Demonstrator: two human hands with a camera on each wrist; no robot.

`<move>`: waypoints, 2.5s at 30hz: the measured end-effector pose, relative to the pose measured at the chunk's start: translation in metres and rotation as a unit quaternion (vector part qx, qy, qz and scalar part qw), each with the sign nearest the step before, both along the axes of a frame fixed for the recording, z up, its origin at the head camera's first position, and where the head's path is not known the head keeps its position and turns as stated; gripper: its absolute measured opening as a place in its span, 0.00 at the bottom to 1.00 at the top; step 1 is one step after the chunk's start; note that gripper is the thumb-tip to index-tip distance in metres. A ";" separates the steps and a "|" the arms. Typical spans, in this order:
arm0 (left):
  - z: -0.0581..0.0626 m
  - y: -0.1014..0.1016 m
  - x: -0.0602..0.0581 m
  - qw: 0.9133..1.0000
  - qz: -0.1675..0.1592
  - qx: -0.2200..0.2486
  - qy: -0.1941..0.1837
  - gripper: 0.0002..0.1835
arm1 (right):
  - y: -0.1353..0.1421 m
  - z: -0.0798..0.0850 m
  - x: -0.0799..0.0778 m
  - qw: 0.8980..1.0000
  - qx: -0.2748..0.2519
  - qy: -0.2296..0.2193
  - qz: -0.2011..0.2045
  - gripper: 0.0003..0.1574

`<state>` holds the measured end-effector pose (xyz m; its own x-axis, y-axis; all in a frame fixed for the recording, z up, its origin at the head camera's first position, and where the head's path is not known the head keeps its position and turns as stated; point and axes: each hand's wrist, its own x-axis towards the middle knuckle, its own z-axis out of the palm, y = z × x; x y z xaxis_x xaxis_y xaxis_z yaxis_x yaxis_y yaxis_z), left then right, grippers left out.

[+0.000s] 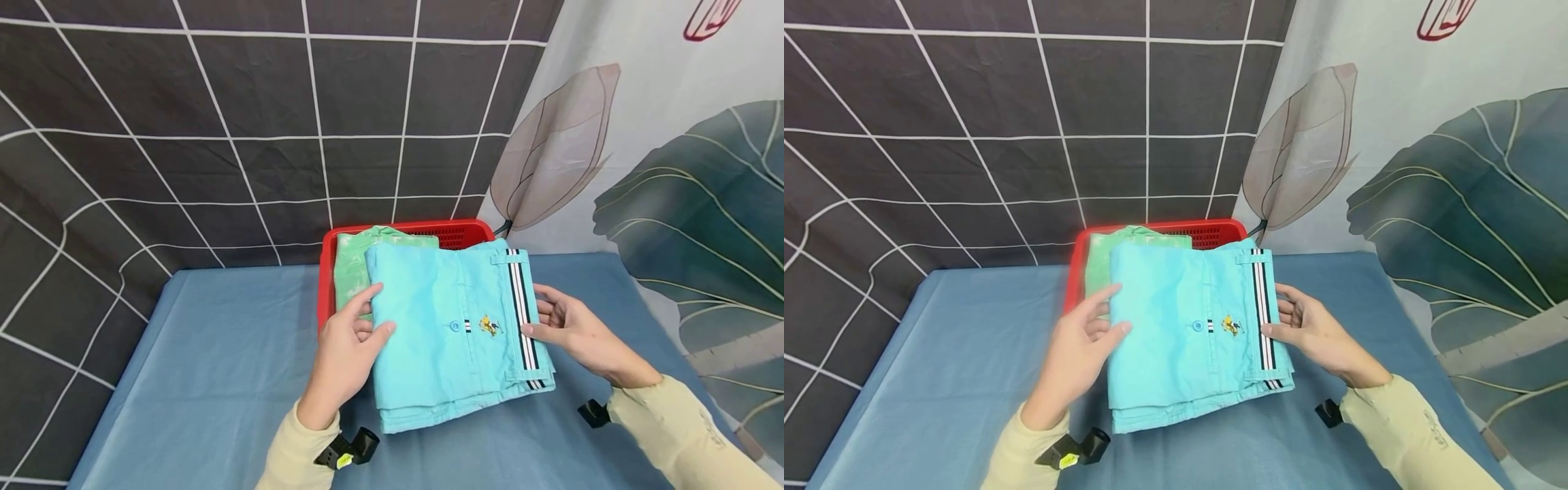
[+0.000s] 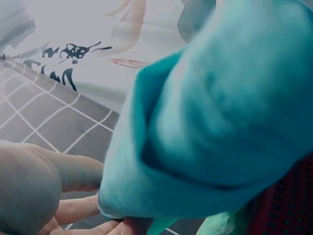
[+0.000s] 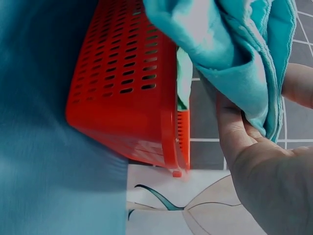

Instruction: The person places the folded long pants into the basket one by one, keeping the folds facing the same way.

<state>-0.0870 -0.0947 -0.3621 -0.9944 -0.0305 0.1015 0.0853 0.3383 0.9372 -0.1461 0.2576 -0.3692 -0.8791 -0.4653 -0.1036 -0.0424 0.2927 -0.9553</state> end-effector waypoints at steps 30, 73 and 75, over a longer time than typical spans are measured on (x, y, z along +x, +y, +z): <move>0.007 -0.019 -0.018 0.999 -0.006 -0.041 -0.020 0.36 | -0.027 -0.002 -0.016 1.000 -0.001 -0.008 -0.029 0.49; 0.007 -0.036 -0.053 0.997 0.024 -0.058 -0.039 0.34 | -0.054 0.000 -0.047 0.998 -0.017 -0.039 -0.055 0.50; 0.006 -0.037 -0.055 0.997 0.023 -0.057 -0.038 0.33 | -0.055 0.000 -0.048 0.997 -0.017 -0.042 -0.058 0.50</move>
<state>-0.1418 -0.1318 -0.3559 -0.9971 -0.0691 0.0317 -0.0024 0.4455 0.8953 -0.1945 0.2029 -0.3692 -0.9158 -0.3661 -0.1651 0.0708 0.2576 -0.9637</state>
